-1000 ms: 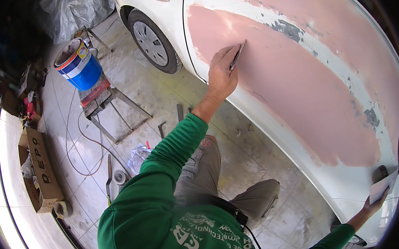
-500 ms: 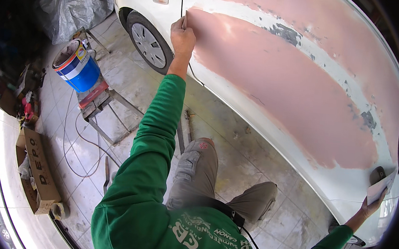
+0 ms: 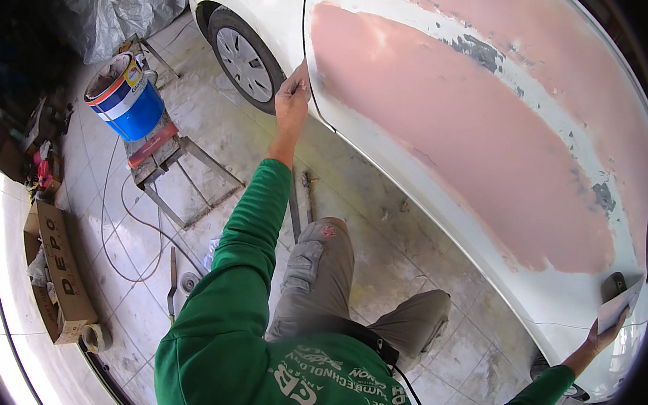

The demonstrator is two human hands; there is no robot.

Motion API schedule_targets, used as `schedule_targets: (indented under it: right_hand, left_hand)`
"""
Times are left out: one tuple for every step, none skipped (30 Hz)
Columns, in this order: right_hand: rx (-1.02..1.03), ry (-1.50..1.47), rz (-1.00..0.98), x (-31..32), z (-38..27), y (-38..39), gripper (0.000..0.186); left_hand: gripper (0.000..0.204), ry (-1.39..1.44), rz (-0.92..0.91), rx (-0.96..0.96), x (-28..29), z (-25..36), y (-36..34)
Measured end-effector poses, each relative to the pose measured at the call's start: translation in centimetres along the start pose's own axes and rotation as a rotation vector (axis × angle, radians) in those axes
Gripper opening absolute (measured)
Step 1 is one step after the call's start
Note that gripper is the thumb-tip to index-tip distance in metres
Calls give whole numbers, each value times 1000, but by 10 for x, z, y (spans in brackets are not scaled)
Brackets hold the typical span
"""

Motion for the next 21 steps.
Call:
schedule_targets:
  right_hand:
    - [7,13,2,5,-5,4,65]
    - [13,24,4,10,-9,7,65]
    - [-7,1,-10,7,-4,5,64]
    - [-28,-23,-20,4,1,1,63]
    - [-49,-51,-31,-1,9,-5,61]
    - [-53,-95,-86,3,11,-12,60]
    - [-19,-62,-60,19,3,-12,59]
    - [-10,-57,-91,36,-7,-17,59]
    - [-10,-41,-86,42,-6,-20,58]
    - [-24,-76,-139,38,1,-23,58]
    - [-36,-83,-195,32,8,-25,58]
    - [-36,-79,-188,36,8,-25,58]
    - [-33,-73,-186,40,7,-26,58]
    - [-46,-83,-195,38,9,-26,57]
    - [-61,-95,-210,33,14,-24,57]
    - [-72,-108,-226,27,18,-22,57]
    - [-64,-100,-263,21,6,-18,56]
    - [-73,-89,-272,20,2,-15,56]
    - [-84,-83,-280,17,1,-11,56]
    - [-66,-93,-264,16,0,-8,56]
    - [-51,-103,-250,12,0,-4,56]
  left_hand:
    - [34,17,-8,-15,-6,2,-12]
    - [34,34,-16,-30,-12,4,-22]
    - [35,7,10,-24,-8,3,-33]
    - [35,-20,34,-19,-6,2,-44]
    - [35,-49,59,-16,0,4,-50]
    - [36,-12,132,41,-3,-1,-48]
    - [37,197,107,148,-34,-11,-32]
    - [39,160,91,101,-66,-8,-11]
    - [40,105,83,37,-92,-1,14]
    - [41,-28,67,-44,-113,8,42]
    - [42,-162,56,-133,-133,17,73]
    - [41,-166,9,-110,-162,22,109]
    - [40,-169,-34,-88,-193,32,148]
    - [38,-153,-128,-15,-225,42,187]
    - [39,-109,-354,112,-257,51,227]
    - [40,-108,-642,160,-289,60,269]
    - [40,-61,-778,132,-304,72,303]
    - [41,-23,-923,117,-320,80,330]
    - [41,-6,-911,118,-321,86,339]
    - [40,12,-902,122,-318,91,343]
    - [40,29,-890,128,-313,95,343]
Point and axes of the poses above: each hand's wrist, its own y-axis away from the middle knuckle, its own x-axis out of the back of the hand, z = x × y, the point moved 6 cm from there along -y, towards the middle knuckle, and after that the axes turned 9 degrees about -z, right-handed, at the moved point
